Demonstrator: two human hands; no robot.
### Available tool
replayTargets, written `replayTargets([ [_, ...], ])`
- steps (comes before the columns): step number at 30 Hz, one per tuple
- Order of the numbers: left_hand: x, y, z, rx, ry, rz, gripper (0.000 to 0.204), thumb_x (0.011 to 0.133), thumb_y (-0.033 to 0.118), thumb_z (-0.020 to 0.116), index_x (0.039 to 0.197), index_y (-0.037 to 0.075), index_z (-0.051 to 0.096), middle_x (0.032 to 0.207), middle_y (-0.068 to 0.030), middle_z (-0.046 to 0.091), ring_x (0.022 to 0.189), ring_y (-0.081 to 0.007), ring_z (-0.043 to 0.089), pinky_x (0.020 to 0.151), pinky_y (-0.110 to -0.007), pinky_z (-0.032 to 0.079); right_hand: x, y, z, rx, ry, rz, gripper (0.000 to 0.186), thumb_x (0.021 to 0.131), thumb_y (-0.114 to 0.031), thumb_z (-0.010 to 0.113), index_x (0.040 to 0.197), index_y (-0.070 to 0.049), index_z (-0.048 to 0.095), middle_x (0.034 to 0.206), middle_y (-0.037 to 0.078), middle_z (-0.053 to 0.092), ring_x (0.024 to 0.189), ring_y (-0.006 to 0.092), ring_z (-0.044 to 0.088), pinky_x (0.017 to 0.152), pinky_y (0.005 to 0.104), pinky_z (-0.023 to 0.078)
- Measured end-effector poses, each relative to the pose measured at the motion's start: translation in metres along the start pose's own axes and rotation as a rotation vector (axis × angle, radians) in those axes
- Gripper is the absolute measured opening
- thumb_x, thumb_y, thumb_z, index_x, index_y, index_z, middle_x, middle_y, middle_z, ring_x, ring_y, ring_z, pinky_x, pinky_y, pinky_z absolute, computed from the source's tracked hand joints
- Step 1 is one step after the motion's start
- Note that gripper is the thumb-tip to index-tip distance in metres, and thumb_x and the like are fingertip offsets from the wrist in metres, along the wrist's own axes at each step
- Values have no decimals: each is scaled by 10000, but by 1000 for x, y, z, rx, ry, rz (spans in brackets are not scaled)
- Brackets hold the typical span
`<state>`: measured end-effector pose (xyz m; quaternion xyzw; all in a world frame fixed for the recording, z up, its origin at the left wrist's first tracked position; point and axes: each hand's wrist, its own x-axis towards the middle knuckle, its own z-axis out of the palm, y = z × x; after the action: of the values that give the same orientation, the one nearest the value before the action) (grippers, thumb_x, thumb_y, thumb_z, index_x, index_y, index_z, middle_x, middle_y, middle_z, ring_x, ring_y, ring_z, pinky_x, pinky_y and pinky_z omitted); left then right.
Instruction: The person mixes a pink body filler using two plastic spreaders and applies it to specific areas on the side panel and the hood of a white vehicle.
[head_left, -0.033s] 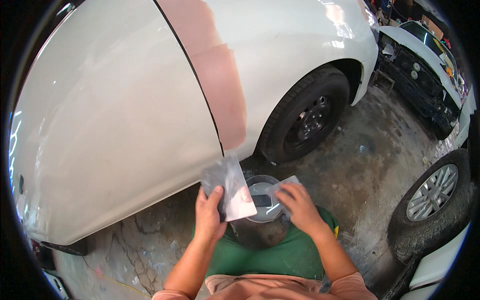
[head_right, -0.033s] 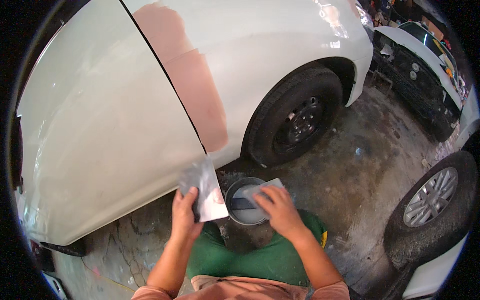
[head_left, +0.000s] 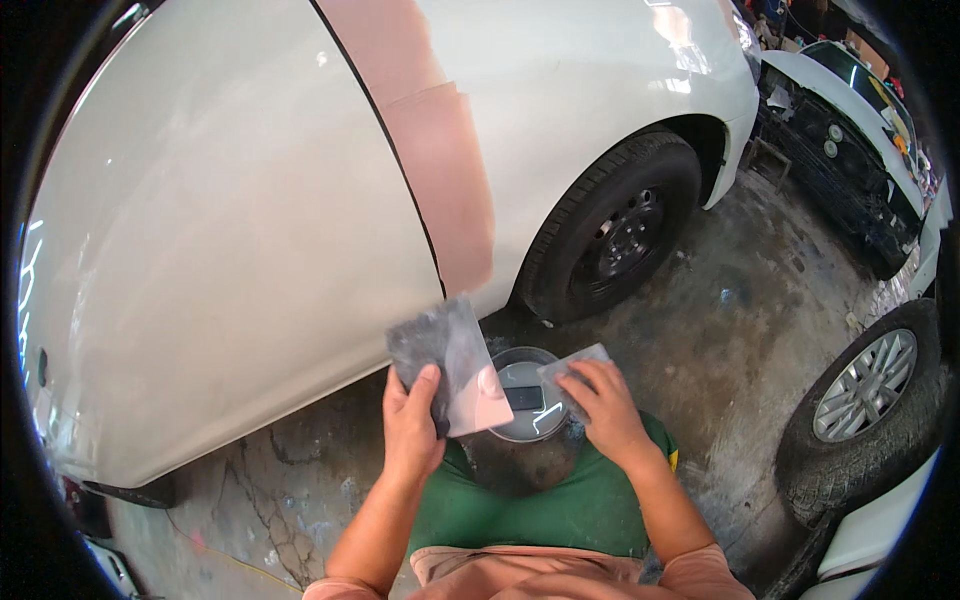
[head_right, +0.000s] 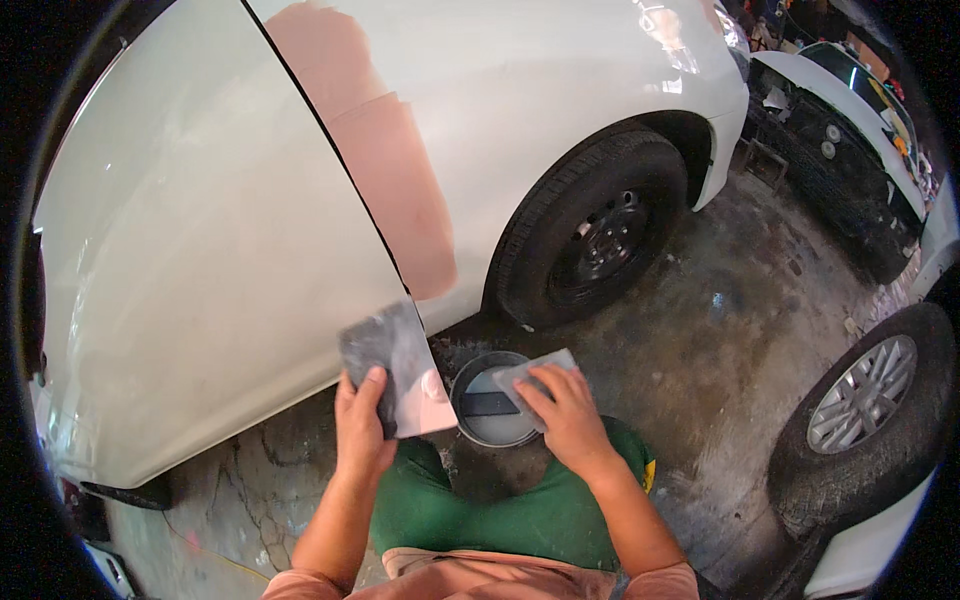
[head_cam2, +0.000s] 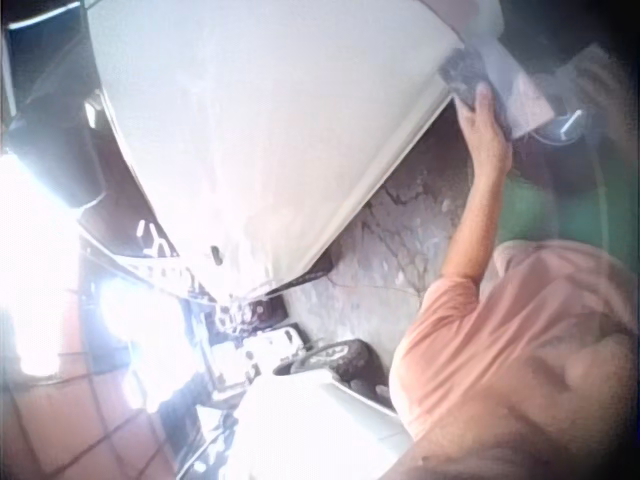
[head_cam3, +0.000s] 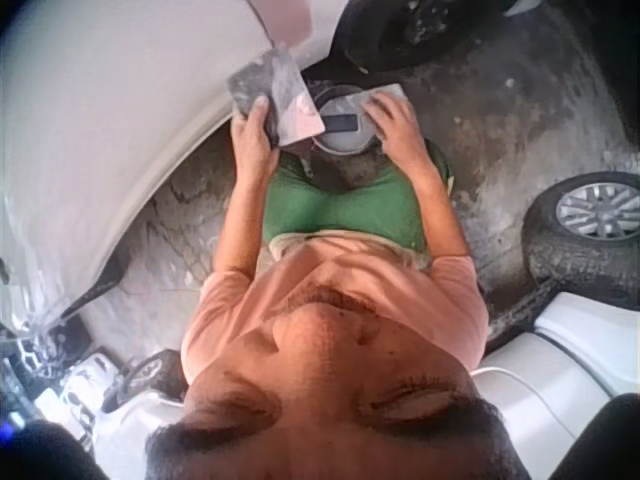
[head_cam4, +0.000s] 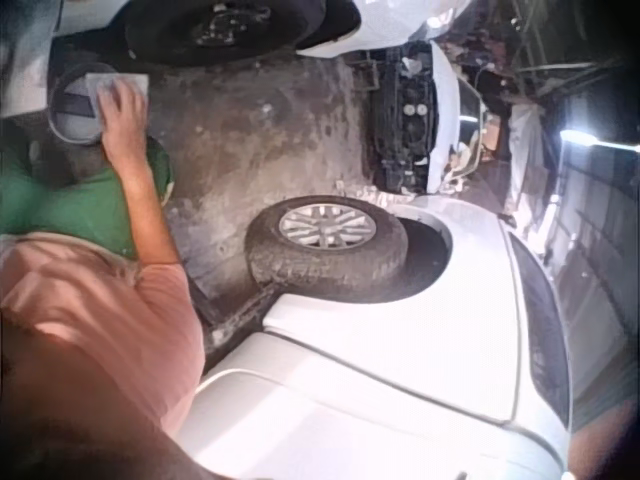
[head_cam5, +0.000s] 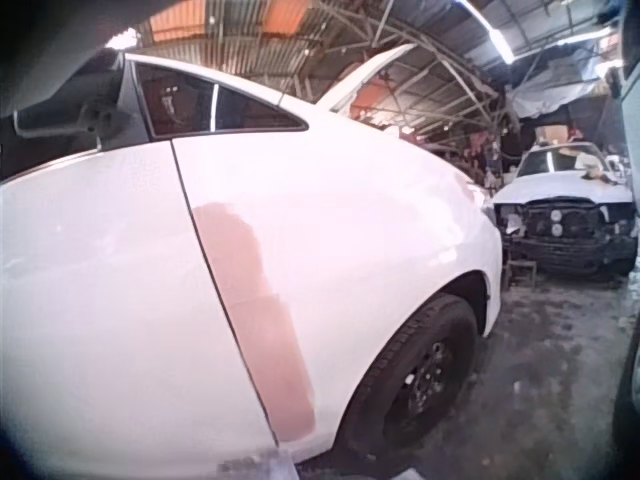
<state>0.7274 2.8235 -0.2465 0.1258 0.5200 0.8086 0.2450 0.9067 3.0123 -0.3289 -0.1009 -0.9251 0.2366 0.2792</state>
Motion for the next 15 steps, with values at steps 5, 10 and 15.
replayTargets([
  [5,7,15,14,256,-112,360,306,1042,111,556,1331,14,528,1242,-58,632,1123,-156,598,998,-336,483,32,-46,-38,-129,157,-90,470,858,-75,621,1308,-210,640,1370,86,558,1302,339,509,1133,589,357],
  [10,-1,21,26,489,-202,339,307,1033,129,580,1299,-24,570,1249,-84,652,1119,-154,597,1003,-322,469,42,-58,-52,-184,217,-108,439,877,-124,641,1300,-242,650,1359,66,564,1286,328,509,1137,596,344],
  [15,-5,14,38,702,-195,497,227,1009,87,595,1183,-57,615,967,-143,749,872,-117,666,792,-303,537,35,-58,-39,-168,175,-102,433,866,-135,623,1285,-237,662,1338,60,571,1283,318,512,1144,583,340],
])
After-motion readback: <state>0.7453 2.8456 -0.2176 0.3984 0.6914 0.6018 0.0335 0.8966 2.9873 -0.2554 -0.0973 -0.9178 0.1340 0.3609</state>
